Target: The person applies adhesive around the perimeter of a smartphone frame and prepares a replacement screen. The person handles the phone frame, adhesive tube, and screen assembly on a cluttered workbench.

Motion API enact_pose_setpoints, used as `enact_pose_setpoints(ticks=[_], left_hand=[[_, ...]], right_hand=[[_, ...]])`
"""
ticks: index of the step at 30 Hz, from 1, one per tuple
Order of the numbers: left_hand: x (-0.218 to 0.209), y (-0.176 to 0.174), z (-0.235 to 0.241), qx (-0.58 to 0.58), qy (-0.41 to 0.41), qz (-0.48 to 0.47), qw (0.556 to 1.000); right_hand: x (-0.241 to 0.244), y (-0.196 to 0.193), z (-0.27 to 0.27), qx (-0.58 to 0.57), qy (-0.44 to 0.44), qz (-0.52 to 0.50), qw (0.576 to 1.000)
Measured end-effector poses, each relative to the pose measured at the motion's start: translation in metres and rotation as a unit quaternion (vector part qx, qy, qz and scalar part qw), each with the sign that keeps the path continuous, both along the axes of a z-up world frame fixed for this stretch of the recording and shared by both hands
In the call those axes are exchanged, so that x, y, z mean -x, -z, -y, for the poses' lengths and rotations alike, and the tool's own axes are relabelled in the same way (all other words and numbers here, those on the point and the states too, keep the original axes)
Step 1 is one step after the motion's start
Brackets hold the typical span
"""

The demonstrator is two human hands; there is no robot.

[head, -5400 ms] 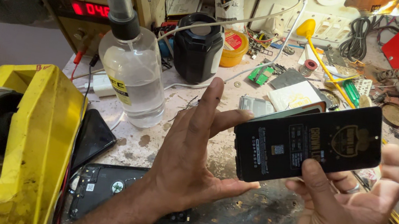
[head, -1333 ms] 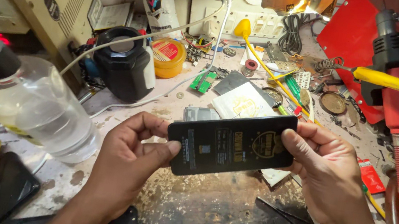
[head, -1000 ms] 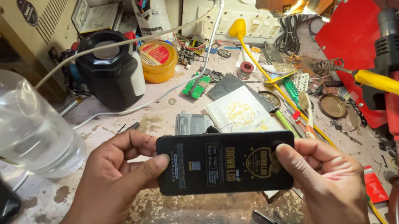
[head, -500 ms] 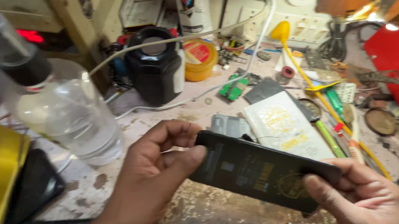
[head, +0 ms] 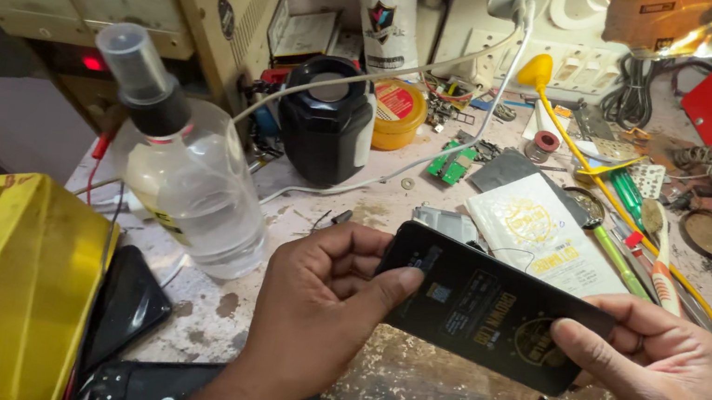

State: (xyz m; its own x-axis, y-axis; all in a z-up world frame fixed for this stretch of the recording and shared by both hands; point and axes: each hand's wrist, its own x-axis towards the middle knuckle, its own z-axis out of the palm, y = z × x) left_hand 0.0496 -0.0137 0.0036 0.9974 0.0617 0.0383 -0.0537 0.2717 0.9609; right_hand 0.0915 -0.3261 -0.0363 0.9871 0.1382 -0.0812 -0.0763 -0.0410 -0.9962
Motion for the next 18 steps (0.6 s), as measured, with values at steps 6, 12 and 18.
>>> enact_pose_setpoints(ticks=[6,12,18], left_hand=[[0.004,-0.002,0.003,-0.034,-0.03,0.017,0.999],[-0.002,-0.002,0.001,0.061,-0.019,0.041,0.997],[0.001,-0.001,0.005,0.177,0.079,0.003,0.981]], right_hand=[[0.001,-0.008,-0.003,-0.031,-0.016,-0.037,0.999],[0.006,-0.007,-0.005,-0.012,-0.044,-0.082,0.996],[0.025,0.015,-0.03,-0.143,-0.034,-0.069,0.987]])
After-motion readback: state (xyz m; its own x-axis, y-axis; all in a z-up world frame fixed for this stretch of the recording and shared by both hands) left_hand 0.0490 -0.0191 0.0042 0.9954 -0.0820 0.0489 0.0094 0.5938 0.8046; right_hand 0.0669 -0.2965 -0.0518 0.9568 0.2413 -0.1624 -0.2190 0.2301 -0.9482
